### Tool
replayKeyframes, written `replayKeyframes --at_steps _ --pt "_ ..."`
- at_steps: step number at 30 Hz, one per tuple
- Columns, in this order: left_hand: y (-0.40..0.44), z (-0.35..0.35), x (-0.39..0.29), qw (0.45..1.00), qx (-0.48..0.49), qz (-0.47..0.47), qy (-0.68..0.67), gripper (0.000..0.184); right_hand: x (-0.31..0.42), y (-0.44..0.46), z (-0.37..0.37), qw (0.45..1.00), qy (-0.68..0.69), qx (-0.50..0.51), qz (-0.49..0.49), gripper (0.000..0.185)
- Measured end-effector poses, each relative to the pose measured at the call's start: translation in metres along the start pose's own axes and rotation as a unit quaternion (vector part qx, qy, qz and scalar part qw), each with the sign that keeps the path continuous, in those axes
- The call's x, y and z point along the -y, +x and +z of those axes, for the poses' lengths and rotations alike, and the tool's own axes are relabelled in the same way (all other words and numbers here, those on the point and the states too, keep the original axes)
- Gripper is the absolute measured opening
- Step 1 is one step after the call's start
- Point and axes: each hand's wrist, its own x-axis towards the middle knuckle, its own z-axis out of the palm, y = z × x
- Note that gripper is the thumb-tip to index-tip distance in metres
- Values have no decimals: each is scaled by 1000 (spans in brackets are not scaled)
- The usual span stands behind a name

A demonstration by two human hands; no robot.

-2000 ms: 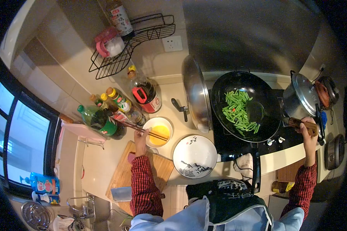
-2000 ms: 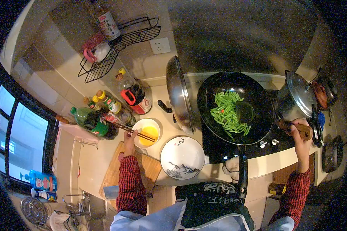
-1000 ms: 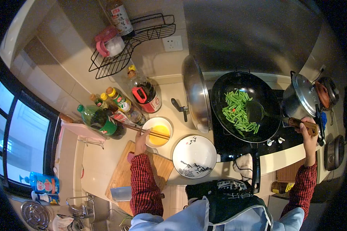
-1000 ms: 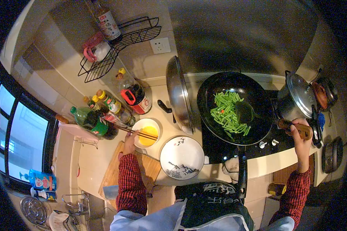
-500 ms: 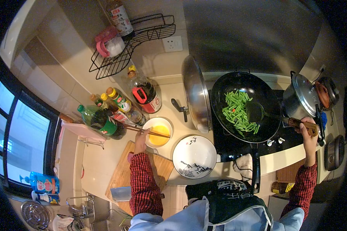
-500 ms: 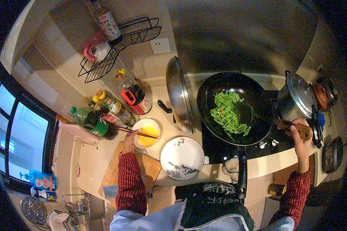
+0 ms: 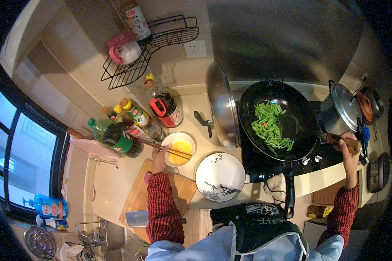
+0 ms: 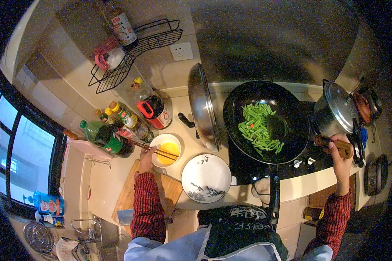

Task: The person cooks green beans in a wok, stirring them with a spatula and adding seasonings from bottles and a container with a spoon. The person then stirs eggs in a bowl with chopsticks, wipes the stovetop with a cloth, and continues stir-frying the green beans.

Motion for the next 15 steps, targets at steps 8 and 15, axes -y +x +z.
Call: replayKeyframes --at_steps 8,15 --pt "10 -3 2 999 39 -7 -6 31 -4 0 -2 1000 -19 1 -15 13" --pt "7 0 -1 999 31 -17 4 32 0 -1 -1 1000 0 2 -6 14"
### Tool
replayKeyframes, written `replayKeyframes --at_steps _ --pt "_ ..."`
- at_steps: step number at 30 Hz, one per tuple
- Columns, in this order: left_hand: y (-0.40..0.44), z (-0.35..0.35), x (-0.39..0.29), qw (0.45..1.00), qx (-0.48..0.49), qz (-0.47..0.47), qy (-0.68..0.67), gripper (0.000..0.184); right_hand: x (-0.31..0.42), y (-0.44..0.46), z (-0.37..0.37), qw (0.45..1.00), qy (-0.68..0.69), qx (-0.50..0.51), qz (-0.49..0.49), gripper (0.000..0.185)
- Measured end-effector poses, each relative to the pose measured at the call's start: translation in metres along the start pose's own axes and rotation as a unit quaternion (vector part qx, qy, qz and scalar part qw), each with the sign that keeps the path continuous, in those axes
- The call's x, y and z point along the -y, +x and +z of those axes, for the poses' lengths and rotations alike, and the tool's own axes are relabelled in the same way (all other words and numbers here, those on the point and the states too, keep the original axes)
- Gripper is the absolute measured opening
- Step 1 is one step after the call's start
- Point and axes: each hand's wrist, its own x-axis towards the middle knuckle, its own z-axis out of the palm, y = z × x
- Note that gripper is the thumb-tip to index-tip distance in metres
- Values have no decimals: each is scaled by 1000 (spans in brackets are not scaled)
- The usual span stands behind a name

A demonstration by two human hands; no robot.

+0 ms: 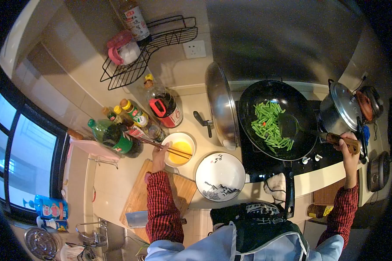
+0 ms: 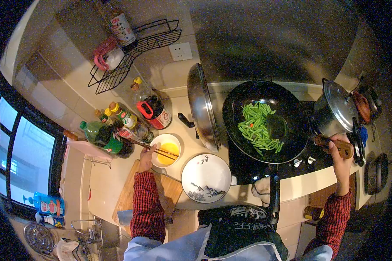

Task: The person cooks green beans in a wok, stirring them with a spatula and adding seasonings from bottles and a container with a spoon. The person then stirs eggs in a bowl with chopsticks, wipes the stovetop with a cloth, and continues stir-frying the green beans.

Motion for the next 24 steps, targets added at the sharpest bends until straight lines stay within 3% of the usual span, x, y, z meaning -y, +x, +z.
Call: replayKeyframes --at_steps 17,20,22,24 --pt "-2 -6 1 997 -66 -39 13 30 6 1 4 1000 1 -4 13 15" --pt "-4 -9 6 998 -64 -5 -5 27 6 1 4 1000 4 1 14 15" --pt "5 -16 21 989 -94 112 -21 22 6 1 5 1000 6 -3 12 15" --pt "1 -11 19 986 -105 119 -43 19 5 1 5 1000 9 -6 11 15"
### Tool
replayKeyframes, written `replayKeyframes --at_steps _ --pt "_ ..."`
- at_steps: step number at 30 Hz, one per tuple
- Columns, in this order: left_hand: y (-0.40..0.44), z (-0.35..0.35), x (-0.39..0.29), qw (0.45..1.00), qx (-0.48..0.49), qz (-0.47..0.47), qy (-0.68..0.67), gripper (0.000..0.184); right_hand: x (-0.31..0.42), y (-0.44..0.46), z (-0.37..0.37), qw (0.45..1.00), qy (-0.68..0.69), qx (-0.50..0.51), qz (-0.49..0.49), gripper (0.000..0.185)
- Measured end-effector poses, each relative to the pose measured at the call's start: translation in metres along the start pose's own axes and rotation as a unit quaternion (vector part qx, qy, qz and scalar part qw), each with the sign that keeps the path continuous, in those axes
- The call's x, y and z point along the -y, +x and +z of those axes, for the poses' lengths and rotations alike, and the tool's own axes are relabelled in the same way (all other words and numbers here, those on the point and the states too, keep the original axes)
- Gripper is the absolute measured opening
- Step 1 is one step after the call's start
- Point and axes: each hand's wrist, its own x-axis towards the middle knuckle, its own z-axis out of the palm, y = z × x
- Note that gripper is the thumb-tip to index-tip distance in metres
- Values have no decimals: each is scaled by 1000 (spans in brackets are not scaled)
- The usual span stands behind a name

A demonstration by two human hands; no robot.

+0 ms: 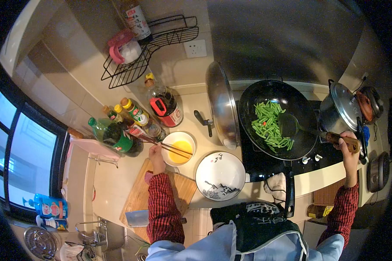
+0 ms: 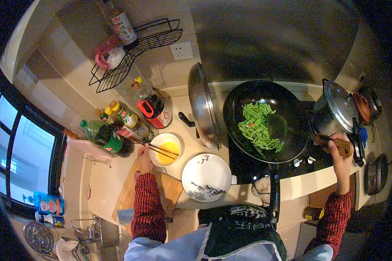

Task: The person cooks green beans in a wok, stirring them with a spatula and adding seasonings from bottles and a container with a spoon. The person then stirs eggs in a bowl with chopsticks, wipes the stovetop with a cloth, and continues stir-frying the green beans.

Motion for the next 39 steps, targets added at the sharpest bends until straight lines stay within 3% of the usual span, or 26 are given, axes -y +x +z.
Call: replayKeyframes --at_steps 17,19,20,22,23,25,28,30,31,33,34,35,38,39 --pt "-5 2 -6 998 4 -45 -42 14 -1 -1 -2 1000 4 -2 -1 14" --pt "-16 7 -13 996 -62 65 -28 14 -3 -2 -3 1000 1 -2 4 14" --pt "-23 13 -21 996 -59 65 -27 14 -4 -2 -3 1000 -3 -3 7 14" --pt "-37 33 -43 939 -143 236 205 21 -1 -3 -2 1000 2 -6 2 14" --pt "-45 52 -55 940 -140 237 202 21 0 -3 -2 1000 7 -3 -3 14" --pt "-50 99 -76 912 15 363 190 34 -5 -3 -5 1000 -19 -3 -5 14" --pt "-2 146 -81 897 -27 398 192 47 -2 -2 -3 1000 -19 -3 0 13" --pt "44 163 -68 822 -247 393 328 41 3 -5 2 1000 21 -10 11 13" --pt "49 165 -76 825 -244 396 322 41 3 -7 -1 1000 5 -7 11 14" --pt "54 167 -94 963 -100 226 113 33 8 -10 0 1000 13 -10 22 13" --pt "67 171 -76 941 -193 240 142 23 6 -11 -1 1000 12 -15 21 13" --pt "67 176 -73 941 -190 242 141 23 4 -12 -1 1000 9 -24 16 14" --pt "58 178 -65 974 7 225 -7 12 12 -13 3 999 11 -34 35 13" --pt "55 176 -70 974 10 224 -9 12 17 -13 5 998 16 -39 56 13"
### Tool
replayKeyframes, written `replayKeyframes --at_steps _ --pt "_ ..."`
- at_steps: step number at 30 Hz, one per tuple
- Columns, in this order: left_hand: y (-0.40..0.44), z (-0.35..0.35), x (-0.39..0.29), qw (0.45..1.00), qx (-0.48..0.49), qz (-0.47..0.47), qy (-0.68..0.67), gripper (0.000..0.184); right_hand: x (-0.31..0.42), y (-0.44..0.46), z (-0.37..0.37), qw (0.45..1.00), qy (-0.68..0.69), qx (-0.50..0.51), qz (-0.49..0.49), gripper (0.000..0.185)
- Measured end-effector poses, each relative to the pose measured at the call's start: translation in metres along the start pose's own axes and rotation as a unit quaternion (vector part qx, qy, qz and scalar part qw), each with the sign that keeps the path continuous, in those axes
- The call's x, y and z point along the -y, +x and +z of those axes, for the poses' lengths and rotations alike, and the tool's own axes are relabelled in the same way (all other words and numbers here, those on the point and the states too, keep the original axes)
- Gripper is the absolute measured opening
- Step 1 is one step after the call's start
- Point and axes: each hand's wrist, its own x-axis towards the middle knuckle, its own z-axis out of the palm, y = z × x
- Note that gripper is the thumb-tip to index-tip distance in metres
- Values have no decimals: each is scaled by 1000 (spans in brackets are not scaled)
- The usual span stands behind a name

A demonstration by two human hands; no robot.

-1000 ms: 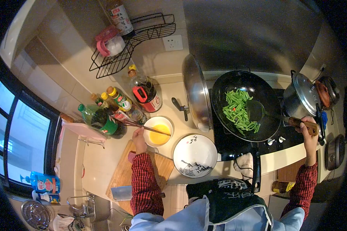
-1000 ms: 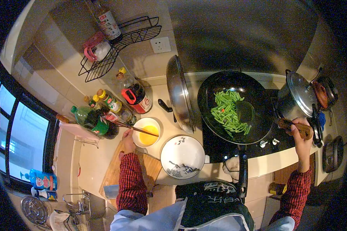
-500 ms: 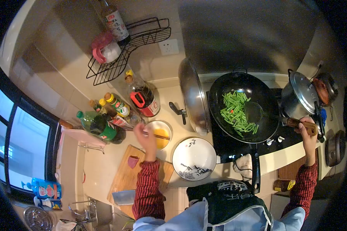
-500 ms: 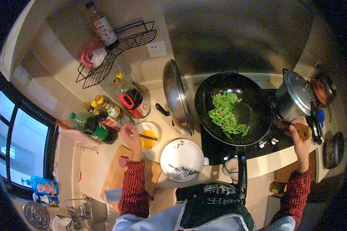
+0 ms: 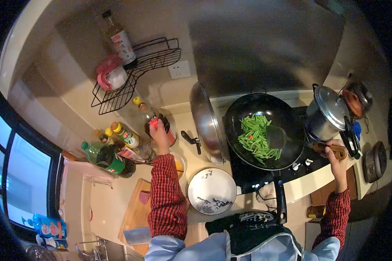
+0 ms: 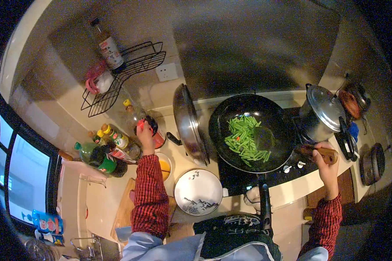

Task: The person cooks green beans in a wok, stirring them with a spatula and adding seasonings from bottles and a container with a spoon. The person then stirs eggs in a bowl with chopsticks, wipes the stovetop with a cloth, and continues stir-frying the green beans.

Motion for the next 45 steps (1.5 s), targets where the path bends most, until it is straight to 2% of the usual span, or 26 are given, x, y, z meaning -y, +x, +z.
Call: replayKeyframes --at_steps 2,4,6,7,11,16,18,20,22,24,25,26,28,30,32,33,34,36,40,45 --pt "-2 -2 -14 984 70 -101 -129 12 4 -1 1 999 -30 1 -14 12" --pt "-1 3 -14 984 50 -79 -149 14 4 -2 2 998 -58 1 -30 12" --pt "-6 -2 -31 987 -4 -82 -141 17 2 -2 2 1000 -14 12 -9 12" --pt "-5 -7 -30 977 2 -87 -193 18 2 -1 3 1000 -12 9 -11 12" --pt "-8 -18 -38 969 29 -53 -241 14 4 0 5 1000 -9 4 -7 14" --pt "-36 -21 -114 970 34 -30 -240 20 0 3 3 999 -31 14 -28 13" --pt "-56 -26 -149 991 7 -12 -131 20 3 2 6 999 -29 -17 -17 15" --pt "-59 -38 -159 972 32 4 -232 17 0 0 6 998 -19 -52 -29 13" --pt "-72 -49 -197 979 102 26 -176 19 -2 1 2 997 50 -62 -19 13" --pt "-74 -64 -221 955 225 -4 -193 22 -8 2 -10 997 19 -62 -34 13" --pt "-79 -61 -236 952 242 -27 -188 24 -4 1 -11 996 66 -65 -18 11" --pt "-84 -63 -248 951 247 -28 -185 24 -10 1 -10 989 88 -106 -44 12" --pt "-95 -66 -266 916 323 -195 -137 25 -9 0 -18 988 116 -101 -20 13" --pt "-114 -57 -277 907 337 -230 -105 25 -18 1 -26 984 144 -105 10 15" --pt "-133 -52 -287 841 418 -337 -63 26 -17 2 -27 970 196 -137 39 15" --pt "-143 -46 -292 826 429 -364 -38 27 -17 2 -28 967 208 -136 51 16" --pt "-152 -38 -294 825 430 -364 -37 27 -19 2 -29 964 220 -134 63 17" --pt "-168 -23 -297 782 480 -396 25 27 -25 2 -31 956 250 -130 87 21" --pt "-190 16 -286 735 512 -432 112 26 -46 1 -34 929 327 -107 138 22" --pt "-196 50 -277 703 517 -456 175 26 -56 -1 -36 919 346 -90 168 17"
